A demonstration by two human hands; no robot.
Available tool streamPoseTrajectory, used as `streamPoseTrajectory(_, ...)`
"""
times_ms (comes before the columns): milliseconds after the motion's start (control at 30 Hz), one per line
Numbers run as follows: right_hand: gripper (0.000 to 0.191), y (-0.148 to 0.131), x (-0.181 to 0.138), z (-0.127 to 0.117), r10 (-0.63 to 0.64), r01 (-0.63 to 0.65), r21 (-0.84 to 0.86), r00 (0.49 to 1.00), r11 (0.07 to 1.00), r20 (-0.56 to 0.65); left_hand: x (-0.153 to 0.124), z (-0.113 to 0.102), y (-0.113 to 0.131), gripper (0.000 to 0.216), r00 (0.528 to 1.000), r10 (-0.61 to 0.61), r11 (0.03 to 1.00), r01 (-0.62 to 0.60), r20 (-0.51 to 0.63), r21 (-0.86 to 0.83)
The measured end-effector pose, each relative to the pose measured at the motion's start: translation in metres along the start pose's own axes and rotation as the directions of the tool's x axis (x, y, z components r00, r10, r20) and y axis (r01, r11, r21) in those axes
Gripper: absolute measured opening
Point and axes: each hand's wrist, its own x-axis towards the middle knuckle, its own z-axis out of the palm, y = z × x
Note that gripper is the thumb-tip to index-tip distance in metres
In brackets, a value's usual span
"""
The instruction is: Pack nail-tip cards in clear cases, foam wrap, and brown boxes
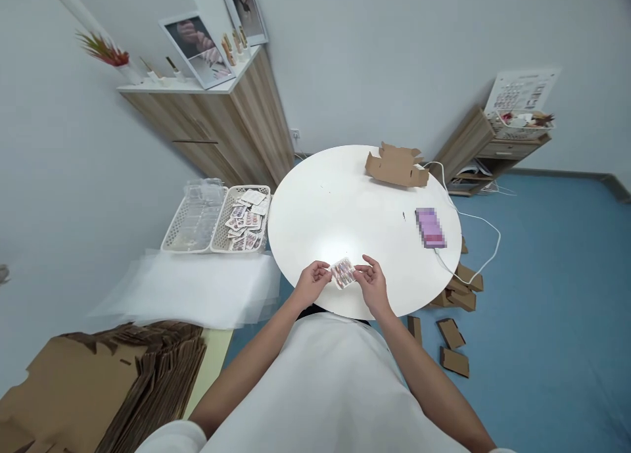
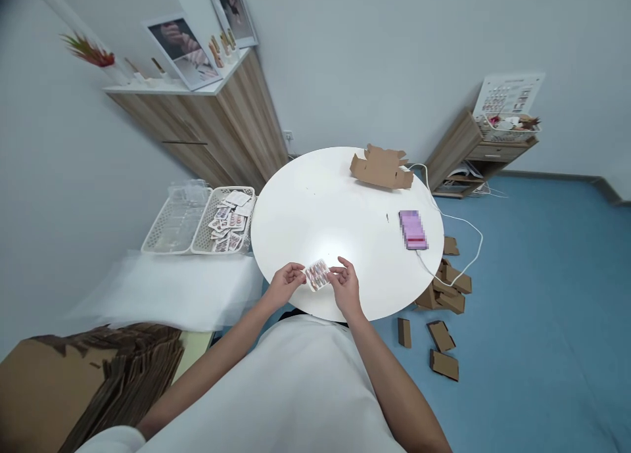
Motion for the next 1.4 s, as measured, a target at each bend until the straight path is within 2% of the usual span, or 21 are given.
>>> streamPoseTrajectory(100,0.042,0.0,0.0,0.002,-0.009,0.01,0.02,0.996,1.0,-0.084,0.005,-0.002,-0.003,0.021,0.999,-0.05,0.997,0.051,0.02,-0.054)
streamPoseTrajectory(200,0.036,0.001,-0.003,0.005,0.016,-0.014,0.019,0.993,1.0,-0.114,0.007,-0.007,-0.005,0.022,0.995,-0.098,0.99,0.101,0.038,-0.103)
streamPoseTrajectory(400,0.034,0.001,-0.012,0.009,0.016,-0.011,0.053,0.994,0.999,-0.104,0.004,-0.007,-0.009,0.027,0.967,-0.252,0.919,0.251,0.039,-0.302)
streamPoseTrajectory(500,0.035,-0.001,-0.014,0.01,0.006,-0.003,0.043,0.997,0.999,-0.08,0.002,-0.005,-0.014,0.028,0.952,-0.286,0.872,0.305,0.106,-0.383)
streamPoseTrajectory(600,0.037,-0.001,-0.015,0.011,0.005,-0.003,0.036,0.998,0.999,-0.057,0.001,-0.005,-0.016,0.027,0.942,-0.281,0.869,0.331,0.182,-0.369)
streamPoseTrajectory(833,0.034,-0.003,-0.017,0.013,-0.038,0.037,-0.006,0.991,0.999,-0.127,0.002,-0.015,-0.006,0.024,0.957,-0.215,0.945,0.254,0.194,-0.205)
streamPoseTrajectory(1067,0.034,-0.008,-0.011,0.009,-0.008,0.003,-0.073,0.997,0.997,-0.074,0.008,-0.015,-0.001,0.025,0.982,-0.106,0.976,0.134,0.158,-0.173)
streamPoseTrajectory(1133,0.036,-0.011,-0.009,0.01,0.006,-0.01,-0.055,0.997,0.998,-0.077,0.007,-0.011,0.001,0.031,0.988,-0.086,0.976,0.11,0.13,-0.189)
streamPoseTrajectory(1267,0.045,-0.014,-0.01,0.01,0.042,-0.042,-0.027,0.999,0.999,-0.005,0.007,-0.002,0.002,0.061,0.989,0.017,0.991,0.003,0.145,-0.134)
streamPoseTrajectory(1400,0.06,-0.014,-0.007,0.004,0.072,-0.068,-0.067,0.996,0.995,0.048,0.014,0.005,0.0,0.062,0.986,0.108,0.994,-0.111,0.131,0.017)
